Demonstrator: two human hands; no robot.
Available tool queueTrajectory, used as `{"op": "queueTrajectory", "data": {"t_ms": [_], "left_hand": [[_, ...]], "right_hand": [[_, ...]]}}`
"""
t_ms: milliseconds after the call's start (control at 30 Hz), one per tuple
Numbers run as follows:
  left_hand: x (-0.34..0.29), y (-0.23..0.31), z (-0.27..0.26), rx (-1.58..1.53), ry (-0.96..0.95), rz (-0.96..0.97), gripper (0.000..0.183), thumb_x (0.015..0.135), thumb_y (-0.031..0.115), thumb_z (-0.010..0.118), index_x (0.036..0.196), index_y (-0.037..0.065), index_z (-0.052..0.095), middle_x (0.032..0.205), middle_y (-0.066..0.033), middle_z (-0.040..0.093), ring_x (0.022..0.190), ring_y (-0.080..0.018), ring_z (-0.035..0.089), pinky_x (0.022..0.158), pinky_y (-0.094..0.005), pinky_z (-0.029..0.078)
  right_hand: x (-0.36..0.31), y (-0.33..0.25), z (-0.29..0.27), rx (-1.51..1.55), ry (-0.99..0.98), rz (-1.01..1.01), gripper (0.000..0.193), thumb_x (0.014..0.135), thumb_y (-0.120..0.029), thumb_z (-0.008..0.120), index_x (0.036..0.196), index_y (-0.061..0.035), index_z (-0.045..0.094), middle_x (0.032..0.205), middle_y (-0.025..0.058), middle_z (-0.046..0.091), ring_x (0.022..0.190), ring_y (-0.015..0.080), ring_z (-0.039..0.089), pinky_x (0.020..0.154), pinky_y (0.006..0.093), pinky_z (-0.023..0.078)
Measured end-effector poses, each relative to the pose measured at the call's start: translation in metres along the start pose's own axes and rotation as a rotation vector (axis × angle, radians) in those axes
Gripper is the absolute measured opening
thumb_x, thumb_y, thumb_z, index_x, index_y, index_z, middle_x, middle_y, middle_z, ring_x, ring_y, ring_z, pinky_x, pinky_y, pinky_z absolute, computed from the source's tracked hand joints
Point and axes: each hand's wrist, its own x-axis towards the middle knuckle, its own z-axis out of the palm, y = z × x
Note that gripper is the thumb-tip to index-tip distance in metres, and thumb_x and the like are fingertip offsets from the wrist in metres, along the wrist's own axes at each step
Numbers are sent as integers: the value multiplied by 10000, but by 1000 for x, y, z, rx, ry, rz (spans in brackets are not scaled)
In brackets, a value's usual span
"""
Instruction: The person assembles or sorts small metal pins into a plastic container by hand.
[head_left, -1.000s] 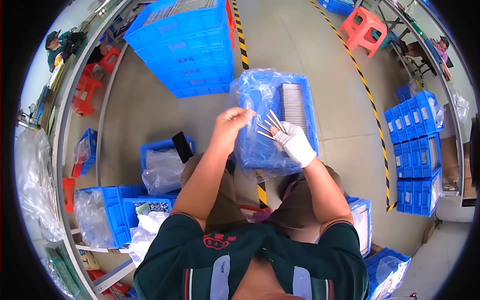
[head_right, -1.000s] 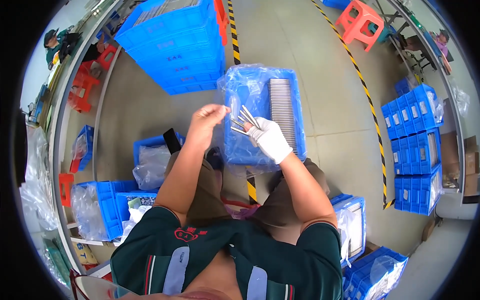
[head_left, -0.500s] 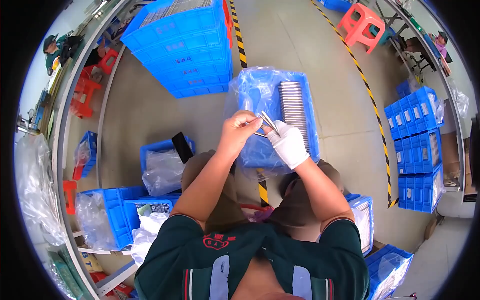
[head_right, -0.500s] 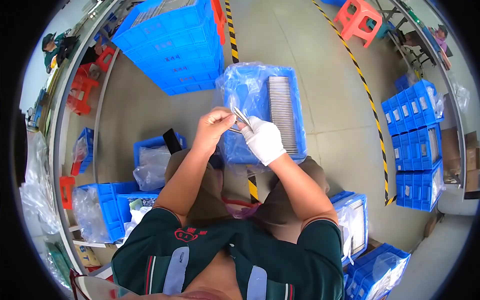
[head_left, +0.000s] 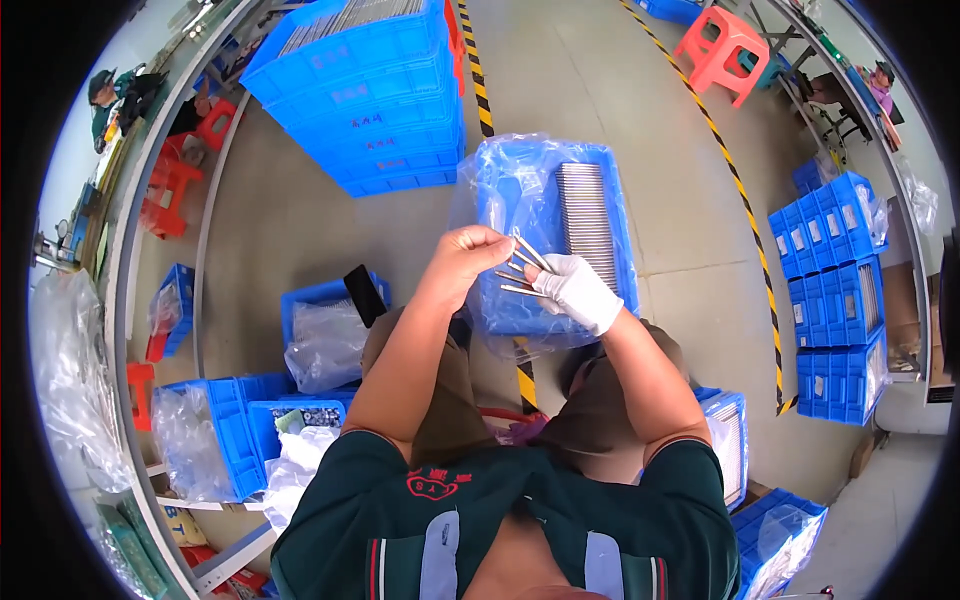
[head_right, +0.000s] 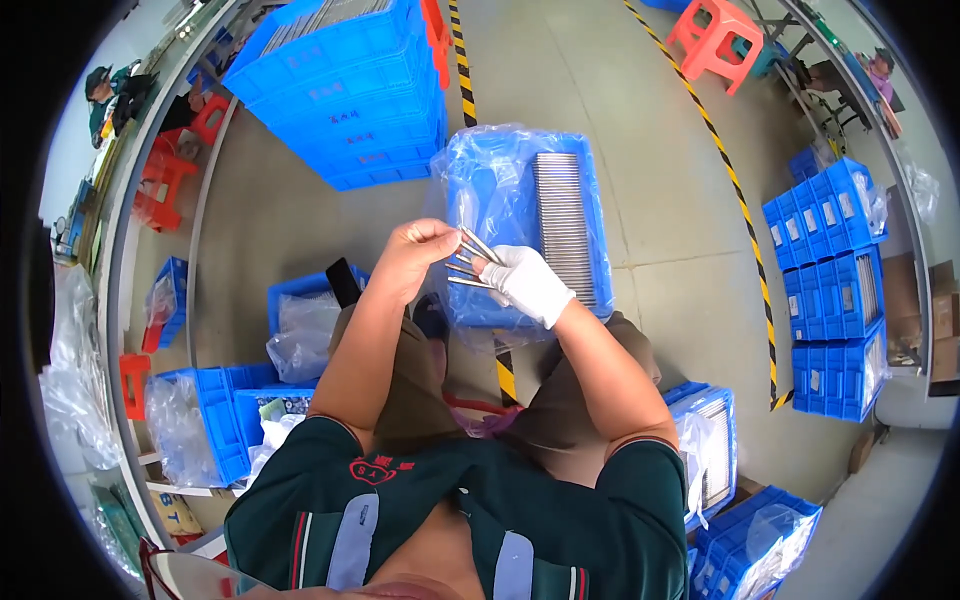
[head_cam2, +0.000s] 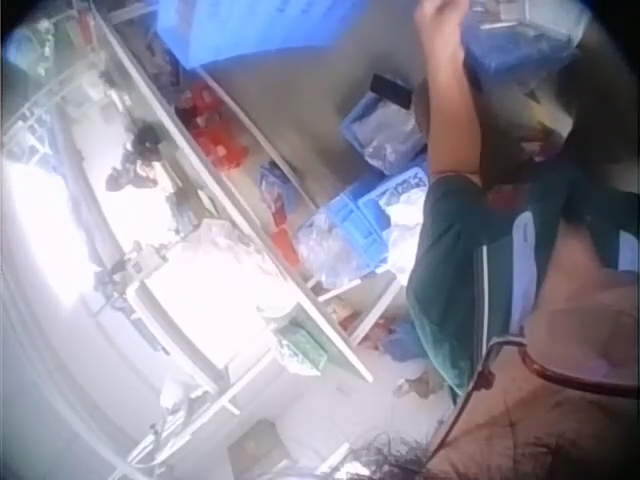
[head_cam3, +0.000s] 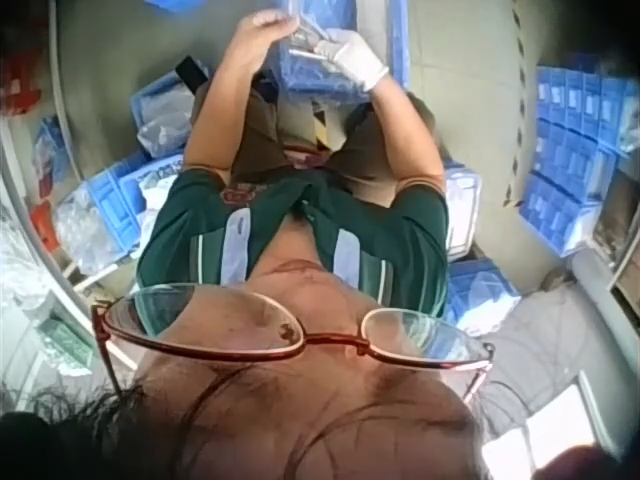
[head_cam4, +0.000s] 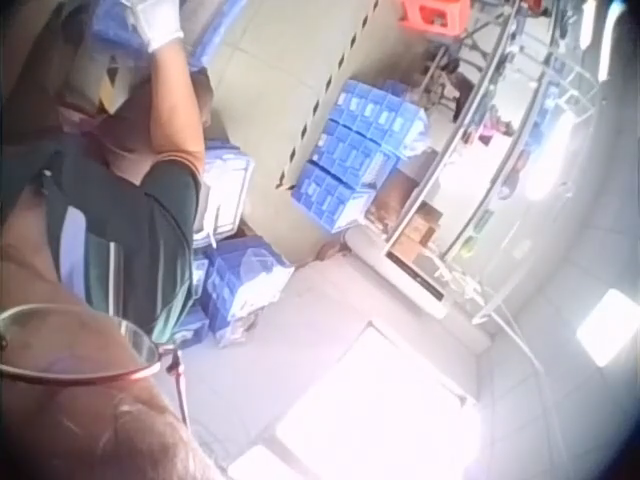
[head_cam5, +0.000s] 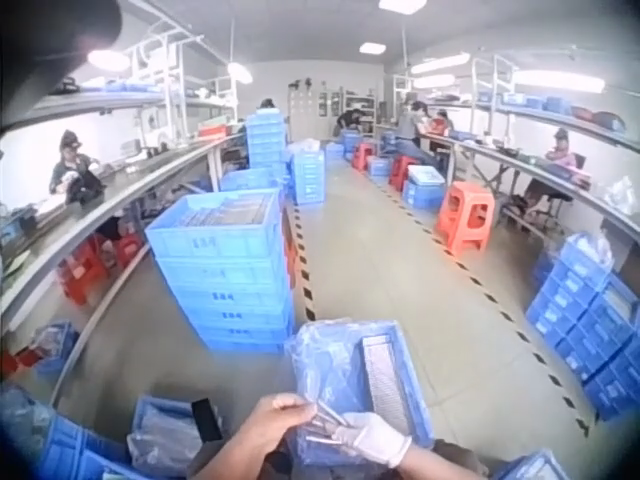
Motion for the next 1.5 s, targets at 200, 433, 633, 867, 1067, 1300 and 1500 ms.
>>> {"op": "queueTrajectory", "data": {"t_ms": [200, 433, 633, 867, 1067, 1300, 1500], "left_hand": [[0, -2, 3, 7, -23, -23, 136, 796, 131, 613, 838, 2, 620, 780, -29, 609, 716, -84, 528, 680, -232, 399], [0, 10, 2, 11, 118, 23, 177, 798, 177, 615, 854, 9, 618, 783, -38, 610, 722, -99, 532, 685, -234, 395], [2, 2, -8, 11, -14, -14, 157, 788, 151, 621, 840, 3, 622, 813, -51, 617, 737, -100, 538, 703, -234, 404], [1, 3, 1, 58, -86, -50, 156, 792, 137, 612, 851, -8, 617, 828, -58, 615, 744, -106, 544, 718, -243, 421], [6, -3, 3, -247, -7, 72, 180, 851, 195, 529, 862, 21, 574, 852, -72, 597, 750, -133, 548, 722, -266, 431], [-3, -19, 30, 59, -274, -178, 216, 860, 237, 522, 873, 25, 559, 883, -40, 590, 844, -113, 532, 773, -267, 404], [6, -3, 15, -50, 228, 48, 217, 871, 283, 490, 867, 77, 556, 854, -35, 591, 789, -105, 531, 710, -235, 382]], "right_hand": [[1, 6, 5, 21, 52, 0, 239, 845, -230, 561, 745, -13, 546, 543, -13, 444, 456, 64, 379, 413, 227, 289], [3, 6, 5, 42, 8, 19, 244, 846, -240, 559, 740, -21, 544, 540, -21, 435, 459, 61, 364, 413, 229, 285], [4, 9, 8, -21, -57, 27, 260, 849, -247, 552, 703, -33, 528, 528, -14, 429, 452, 73, 356, 418, 237, 285], [5, 17, 4, 77, -102, 30, 233, 856, -247, 542, 743, -43, 531, 539, -26, 414, 452, 67, 344, 413, 231, 267], [8, 12, -1, 204, -276, 135, 217, 822, -268, 592, 801, -68, 510, 550, -42, 397, 442, 42, 330, 374, 201, 229], [18, 30, 14, 66, -349, 213, 236, 769, -261, 651, 861, -106, 498, 590, -46, 428, 454, 52, 377, 389, 187, 286], [85, 37, -35, -469, -313, 288, 147, 754, -123, 521, 873, -38, 523, 649, 30, 495, 544, 123, 479, 477, 252, 408]]}}
